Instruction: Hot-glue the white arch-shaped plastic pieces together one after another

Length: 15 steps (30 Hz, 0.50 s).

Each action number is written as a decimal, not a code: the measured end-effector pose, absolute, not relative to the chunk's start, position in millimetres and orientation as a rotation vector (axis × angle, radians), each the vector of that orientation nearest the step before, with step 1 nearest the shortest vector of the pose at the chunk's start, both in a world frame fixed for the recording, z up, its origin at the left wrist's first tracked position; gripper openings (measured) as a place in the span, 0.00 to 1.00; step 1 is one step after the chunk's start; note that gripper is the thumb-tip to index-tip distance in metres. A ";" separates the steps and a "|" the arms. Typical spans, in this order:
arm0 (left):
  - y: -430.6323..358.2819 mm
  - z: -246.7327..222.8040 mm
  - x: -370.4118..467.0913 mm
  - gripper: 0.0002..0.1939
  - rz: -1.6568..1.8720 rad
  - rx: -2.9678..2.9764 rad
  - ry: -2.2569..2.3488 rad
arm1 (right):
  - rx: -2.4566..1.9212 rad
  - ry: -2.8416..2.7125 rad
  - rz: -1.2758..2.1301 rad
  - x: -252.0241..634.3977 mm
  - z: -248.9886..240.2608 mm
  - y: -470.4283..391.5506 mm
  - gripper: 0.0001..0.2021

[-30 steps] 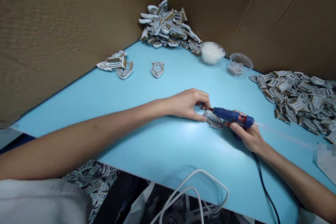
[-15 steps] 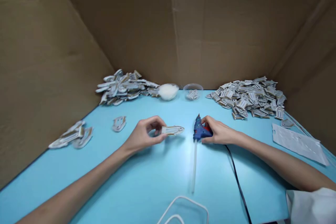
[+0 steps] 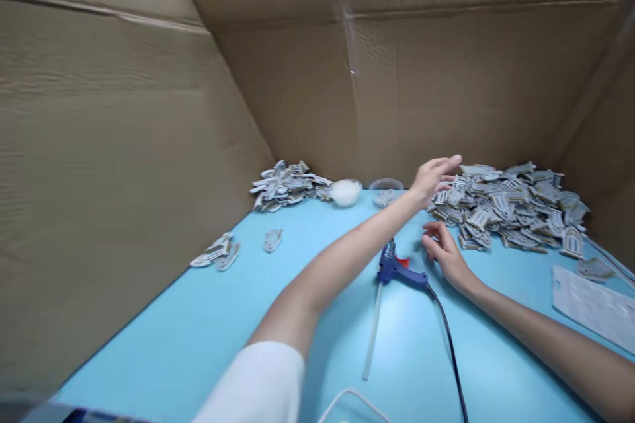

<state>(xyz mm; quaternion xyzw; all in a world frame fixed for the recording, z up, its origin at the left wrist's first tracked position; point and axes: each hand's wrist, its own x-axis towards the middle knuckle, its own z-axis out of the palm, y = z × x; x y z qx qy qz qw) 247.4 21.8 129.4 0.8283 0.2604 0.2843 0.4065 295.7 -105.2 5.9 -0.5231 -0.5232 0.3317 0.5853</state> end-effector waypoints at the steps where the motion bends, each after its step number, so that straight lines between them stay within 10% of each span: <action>1: 19.3 128.5 248.9 0.25 0.734 2.113 0.667 | -1.211 -1.222 0.766 297.2 2.8 -102.7 0.17; 9: 50.3 87.0 65.4 0.14 0.710 2.438 1.075 | -1.301 -1.382 0.639 301.5 -13.3 -98.9 0.19; 15: 85.7 67.4 -96.5 0.08 0.533 2.349 1.751 | -1.451 -1.953 -0.114 291.0 9.7 -82.7 0.06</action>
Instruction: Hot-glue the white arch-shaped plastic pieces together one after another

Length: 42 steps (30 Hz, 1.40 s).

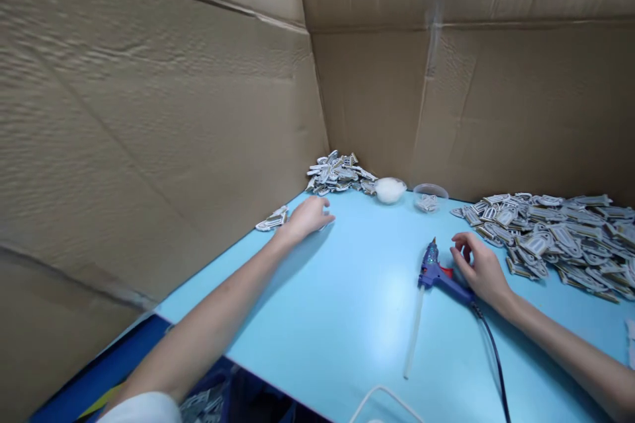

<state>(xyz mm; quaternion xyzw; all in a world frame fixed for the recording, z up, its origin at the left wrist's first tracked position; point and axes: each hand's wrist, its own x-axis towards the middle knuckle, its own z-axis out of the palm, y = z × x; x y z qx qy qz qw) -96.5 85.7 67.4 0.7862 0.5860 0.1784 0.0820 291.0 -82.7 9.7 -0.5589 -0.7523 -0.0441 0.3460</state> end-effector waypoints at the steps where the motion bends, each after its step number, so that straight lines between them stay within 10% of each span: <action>1: 88.2 62.0 -107.5 0.08 0.487 2.326 1.807 | -1.456 -2.044 -0.216 286.9 16.0 -71.2 0.07; 10: 75.2 38.3 -90.4 0.35 0.318 2.537 1.136 | -1.540 -2.414 -0.393 212.2 70.4 73.7 0.19; 18: 65.8 21.4 -76.6 0.19 0.516 2.625 0.628 | -1.658 -2.496 -0.469 189.6 75.2 113.6 0.17; 42: 49.5 3.5 -54.4 0.32 0.624 2.169 0.448 | -1.479 -2.001 0.101 206.7 86.5 115.5 0.10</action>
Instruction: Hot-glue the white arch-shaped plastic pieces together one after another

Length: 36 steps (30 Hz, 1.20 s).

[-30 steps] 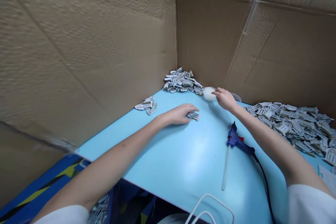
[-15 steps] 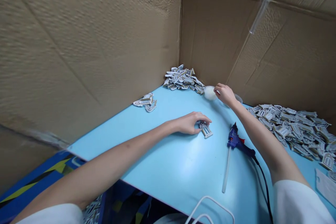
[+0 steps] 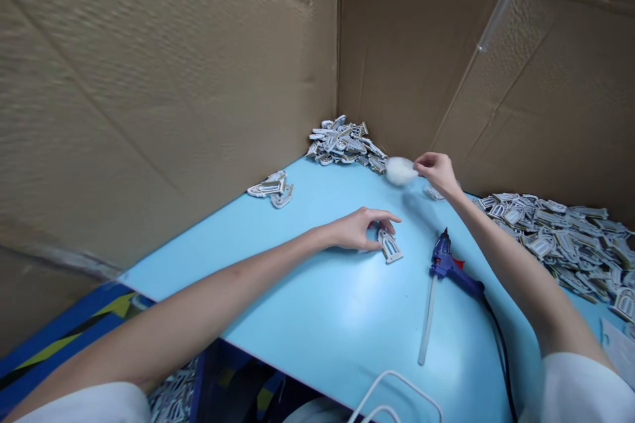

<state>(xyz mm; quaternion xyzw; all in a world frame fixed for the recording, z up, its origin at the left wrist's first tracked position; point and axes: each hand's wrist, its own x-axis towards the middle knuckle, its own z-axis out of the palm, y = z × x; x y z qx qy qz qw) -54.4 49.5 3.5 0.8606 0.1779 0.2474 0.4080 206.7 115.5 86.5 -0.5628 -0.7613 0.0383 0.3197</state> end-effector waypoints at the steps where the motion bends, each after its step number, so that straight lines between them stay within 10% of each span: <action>1: 49.5 3.4 -54.1 0.33 0.617 2.145 0.450 | -1.475 -1.976 0.164 209.0 84.1 105.1 0.10; 8: 51.8 6.0 -55.8 0.34 0.608 2.090 0.463 | -1.280 -1.891 0.812 210.2 59.7 3.0 0.09; 36: 49.6 5.4 -54.5 0.29 0.596 2.061 0.440 | -1.148 -2.029 1.042 169.0 35.5 -16.6 0.04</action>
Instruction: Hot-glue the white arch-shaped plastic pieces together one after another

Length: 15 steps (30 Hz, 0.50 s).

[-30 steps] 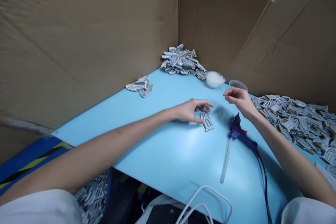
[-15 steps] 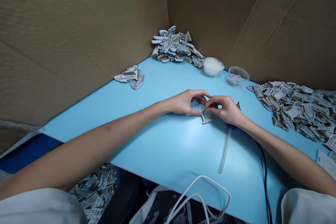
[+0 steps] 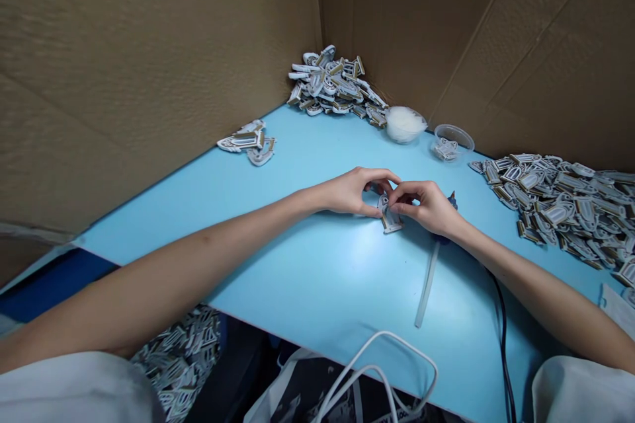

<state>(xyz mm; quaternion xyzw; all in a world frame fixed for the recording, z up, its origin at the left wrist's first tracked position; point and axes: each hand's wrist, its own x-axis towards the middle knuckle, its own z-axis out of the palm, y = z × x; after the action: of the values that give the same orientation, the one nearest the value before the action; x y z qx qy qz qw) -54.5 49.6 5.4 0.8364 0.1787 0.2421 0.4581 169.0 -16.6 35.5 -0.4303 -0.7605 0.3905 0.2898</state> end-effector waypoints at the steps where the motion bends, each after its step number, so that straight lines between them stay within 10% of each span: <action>1: 49.5 5.4 -54.5 0.30 0.594 2.062 0.446 | -1.160 -2.043 1.030 169.3 35.1 -17.2 0.04; 15: 47.3 9.3 -55.8 0.33 0.577 2.078 0.424 | -1.347 -2.421 0.251 181.8 54.8 -43.6 0.14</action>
<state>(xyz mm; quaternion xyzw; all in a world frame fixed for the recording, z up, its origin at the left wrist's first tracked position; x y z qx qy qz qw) -55.8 47.3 9.3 0.8422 0.1719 0.2339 0.4544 181.8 -43.6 54.8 -0.4765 -0.8562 0.0889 0.1789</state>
